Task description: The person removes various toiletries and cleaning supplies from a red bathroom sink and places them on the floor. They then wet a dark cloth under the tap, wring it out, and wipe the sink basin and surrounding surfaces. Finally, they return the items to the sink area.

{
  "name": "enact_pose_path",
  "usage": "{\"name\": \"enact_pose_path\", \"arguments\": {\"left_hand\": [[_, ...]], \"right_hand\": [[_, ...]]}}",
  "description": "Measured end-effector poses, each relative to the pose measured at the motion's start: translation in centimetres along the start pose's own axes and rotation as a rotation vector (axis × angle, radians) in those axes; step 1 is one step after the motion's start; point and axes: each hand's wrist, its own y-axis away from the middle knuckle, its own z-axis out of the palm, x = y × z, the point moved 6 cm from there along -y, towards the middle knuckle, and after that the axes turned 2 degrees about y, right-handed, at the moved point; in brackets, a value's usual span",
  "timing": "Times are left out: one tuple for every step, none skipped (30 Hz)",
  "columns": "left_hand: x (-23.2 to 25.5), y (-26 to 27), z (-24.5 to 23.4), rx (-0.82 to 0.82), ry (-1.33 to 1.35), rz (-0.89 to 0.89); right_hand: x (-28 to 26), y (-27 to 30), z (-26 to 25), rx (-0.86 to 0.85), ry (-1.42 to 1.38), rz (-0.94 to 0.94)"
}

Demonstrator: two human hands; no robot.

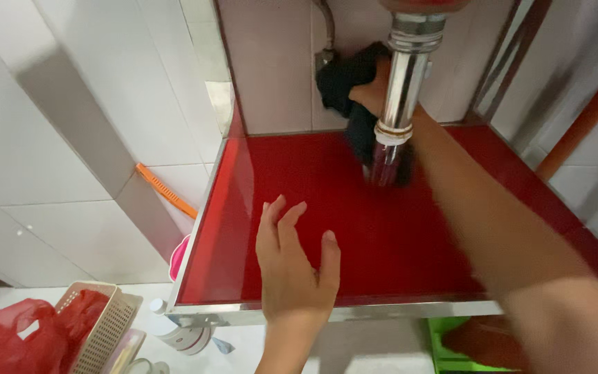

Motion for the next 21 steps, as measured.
{"name": "enact_pose_path", "arguments": {"left_hand": [[0.0, -0.1, 0.0, 0.001, 0.015, 0.001], [0.0, -0.1, 0.0, -0.001, 0.005, 0.004], [0.1, -0.1, 0.0, -0.005, -0.003, 0.004], [0.1, 0.0, 0.0, -0.009, -0.011, 0.005], [0.2, 0.0, -0.1, -0.004, -0.010, 0.010], [0.2, 0.0, -0.1, 0.001, -0.009, 0.014], [0.3, -0.1, -0.1, 0.008, -0.006, 0.019], [0.4, -0.2, 0.1, -0.011, -0.013, 0.013], [0.4, -0.3, 0.2, -0.023, -0.024, 0.003], [0.3, -0.5, 0.4, -0.035, -0.036, -0.007], [0.1, -0.2, 0.4, -0.039, -0.030, -0.026], [-0.1, 0.0, 0.4, -0.042, -0.023, -0.045], [-0.2, 0.0, 0.4, -0.042, -0.014, -0.061], [-0.1, 0.0, 0.2, -0.031, -0.018, -0.046], [0.0, -0.2, 0.2, -0.019, -0.016, -0.027], [0.2, -0.3, 0.2, -0.006, -0.015, -0.009], [0.2, -0.5, 0.2, -0.005, -0.003, -0.009], [0.2, -0.6, 0.3, -0.004, 0.008, -0.008], [0.1, -0.2, 0.3, -0.010, 0.020, -0.018], [0.0, -0.1, 0.3, -0.017, -0.002, -0.017], [0.0, -0.2, 0.4, -0.019, -0.020, -0.011]], "right_hand": [[0.7, 0.3, -0.3, 0.028, -0.023, -0.029], [1.6, 0.6, -0.7, 0.061, -0.051, -0.061], [2.7, 1.0, -1.4, 0.098, -0.089, -0.095], [3.9, 1.4, -2.3, 0.143, -0.130, -0.137], [5.3, 1.8, -3.4, 0.203, -0.183, -0.183], [6.5, 2.1, -4.6, 0.268, -0.230, -0.235], [7.8, 2.3, -5.7, 0.329, -0.262, -0.264], [8.9, 2.4, -6.8, 0.385, -0.290, -0.291], [9.4, 2.1, -7.3, 0.419, -0.300, -0.297], [9.9, 1.6, -7.6, 0.423, -0.288, -0.256], [10.0, 1.0, -6.8, 0.390, -0.260, -0.181], [9.9, 0.6, -5.8, 0.351, -0.231, -0.107], [9.4, 0.1, -5.0, 0.318, -0.201, -0.055], [8.7, -0.3, -4.2, 0.285, -0.178, -0.020], [8.0, -0.8, -3.7, 0.260, -0.149, 0.003], [7.1, -1.2, -3.3, 0.239, -0.118, 0.015], [6.4, -1.3, -2.7, 0.219, -0.098, 0.021], [5.7, -1.4, -2.1, 0.202, -0.075, 0.031], [5.1, -1.2, -1.0, 0.179, -0.052, 0.035], [4.7, -1.1, -0.1, 0.160, -0.033, 0.046], [4.4, -1.2, 0.2, 0.151, -0.012, 0.053]]}}
